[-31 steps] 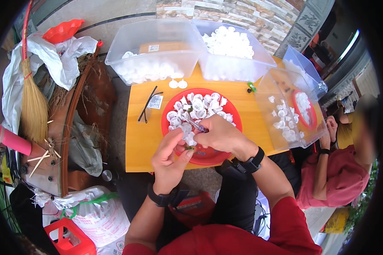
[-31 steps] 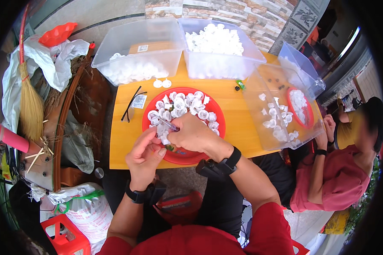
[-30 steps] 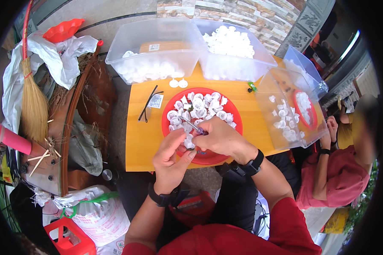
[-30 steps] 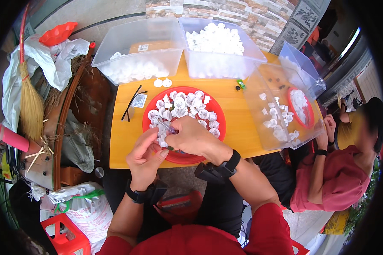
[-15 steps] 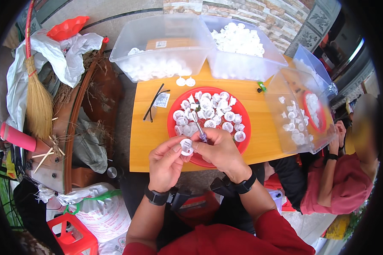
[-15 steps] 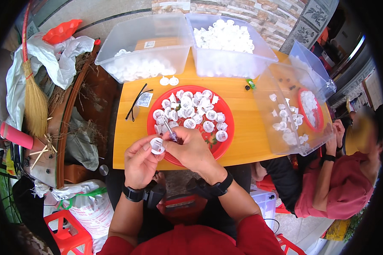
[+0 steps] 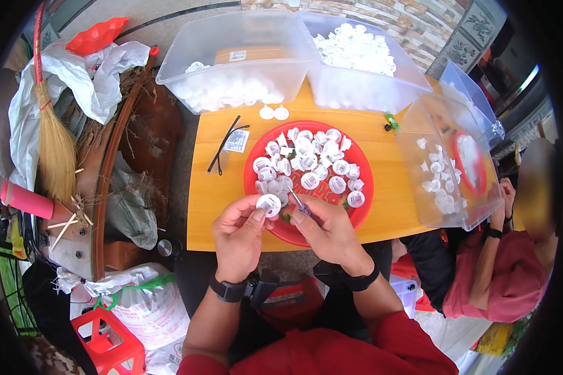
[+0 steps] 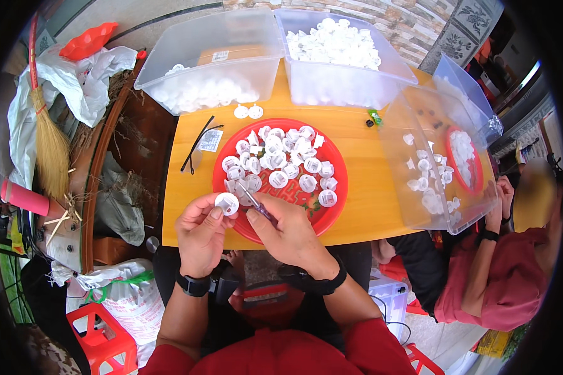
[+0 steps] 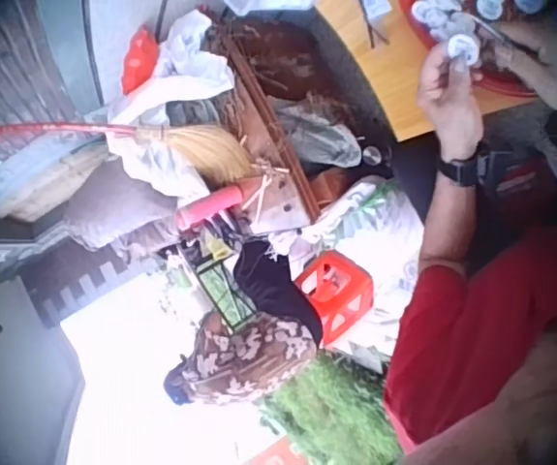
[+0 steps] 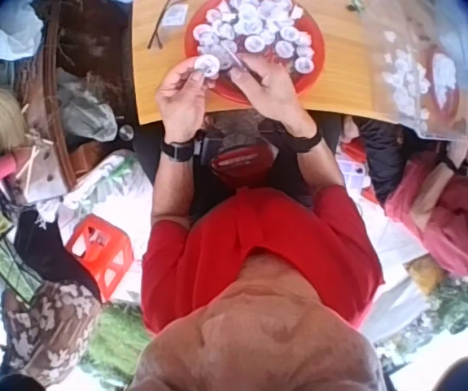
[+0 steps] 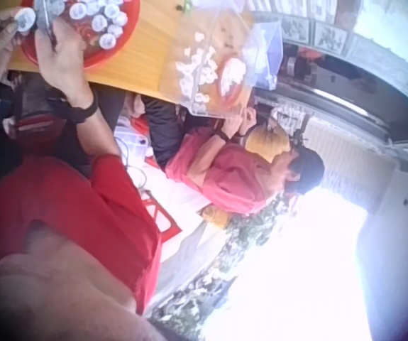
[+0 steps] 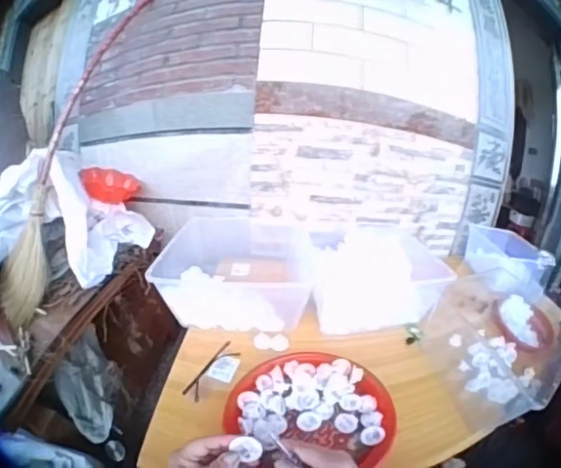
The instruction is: Assembling small white plastic components by fitting them together at a workshop table.
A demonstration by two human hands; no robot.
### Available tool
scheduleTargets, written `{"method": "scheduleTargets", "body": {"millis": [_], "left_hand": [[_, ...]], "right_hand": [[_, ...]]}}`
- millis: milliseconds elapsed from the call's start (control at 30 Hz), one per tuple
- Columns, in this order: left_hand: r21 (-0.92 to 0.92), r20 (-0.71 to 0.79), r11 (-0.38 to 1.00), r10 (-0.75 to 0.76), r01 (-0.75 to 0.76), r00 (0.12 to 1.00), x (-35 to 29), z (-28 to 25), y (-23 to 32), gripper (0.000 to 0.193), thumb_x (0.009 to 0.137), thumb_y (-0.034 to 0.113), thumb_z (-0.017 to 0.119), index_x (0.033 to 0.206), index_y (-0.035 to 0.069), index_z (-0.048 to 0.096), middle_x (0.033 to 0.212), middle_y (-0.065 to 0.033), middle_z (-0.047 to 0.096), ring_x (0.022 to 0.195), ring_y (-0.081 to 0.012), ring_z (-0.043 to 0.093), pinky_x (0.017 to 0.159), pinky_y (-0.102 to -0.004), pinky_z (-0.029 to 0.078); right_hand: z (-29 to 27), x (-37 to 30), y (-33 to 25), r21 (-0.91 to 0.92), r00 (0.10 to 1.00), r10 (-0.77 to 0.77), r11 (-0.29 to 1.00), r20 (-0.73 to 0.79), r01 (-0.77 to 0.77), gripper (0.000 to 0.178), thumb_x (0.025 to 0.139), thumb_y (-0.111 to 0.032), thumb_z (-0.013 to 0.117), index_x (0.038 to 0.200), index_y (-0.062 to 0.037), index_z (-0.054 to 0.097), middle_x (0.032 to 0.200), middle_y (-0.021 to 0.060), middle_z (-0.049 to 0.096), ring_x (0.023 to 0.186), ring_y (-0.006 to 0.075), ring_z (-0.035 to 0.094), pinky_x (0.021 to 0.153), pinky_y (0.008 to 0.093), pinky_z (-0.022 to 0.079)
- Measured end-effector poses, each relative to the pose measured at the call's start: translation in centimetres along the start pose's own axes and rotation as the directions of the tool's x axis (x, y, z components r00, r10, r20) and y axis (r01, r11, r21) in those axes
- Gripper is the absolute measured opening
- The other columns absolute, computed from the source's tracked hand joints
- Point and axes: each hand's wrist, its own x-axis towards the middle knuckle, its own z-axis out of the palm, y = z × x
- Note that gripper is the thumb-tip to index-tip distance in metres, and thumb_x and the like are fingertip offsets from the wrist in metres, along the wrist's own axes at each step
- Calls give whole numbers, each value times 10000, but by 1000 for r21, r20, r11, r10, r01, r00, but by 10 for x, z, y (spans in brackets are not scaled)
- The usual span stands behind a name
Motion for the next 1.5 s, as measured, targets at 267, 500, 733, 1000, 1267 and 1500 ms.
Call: {"method": "scheduleTargets", "body": {"millis": [267,500,733,1000,1267,1500], "left_hand": [[41,-54,997,69,-67,996,3,-5,5,213,844,-8,541,1053,-42,568,1004,-159,617,812,-184,605,712,-278,481],[51,-32,996,78,-77,996,2,-2,4,210,842,-17,539,1047,-45,574,1060,-167,598,854,-172,590,724,-269,479],[44,-19,996,81,-80,997,2,-2,3,217,843,-25,531,1055,-47,572,1063,-168,598,870,-172,588,731,-266,477],[28,-13,997,72,-71,997,1,-2,3,210,844,-25,528,1048,-48,573,1071,-180,592,883,-183,590,736,-268,476],[32,-1,997,76,-76,997,1,-2,2,213,846,-18,532,1053,-48,569,1061,-177,595,888,-185,589,742,-271,475],[25,-6,997,69,-69,998,1,-2,1,215,846,-21,529,1056,-47,568,1060,-168,598,889,-180,589,740,-271,475]], "right_hand": [[-10,-9,-20,-385,963,-172,891,205,241,389,814,-24,529,1202,-25,506,671,122,548,620,256,557,593,346,442],[-5,-10,-21,-404,962,-180,880,206,251,412,808,-17,523,1218,-34,493,666,136,541,620,285,555,586,368,440],[-3,-9,-19,-423,961,-186,869,203,257,406,805,-14,517,1210,-22,492,667,147,545,618,300,562,581,378,442],[-3,-11,-21,-409,967,-162,883,196,231,398,802,-9,512,1200,-14,495,669,161,549,616,315,563,572,392,445],[-1,-11,-17,-376,967,-206,893,150,248,372,822,-1,518,1194,-28,513,633,117,504,562,221,529,549,299,418],[-2,-14,-21,-404,974,-160,889,163,214,374,820,-1,519,1193,-25,512,627,124,499,555,227,532,541,303,422]]}}
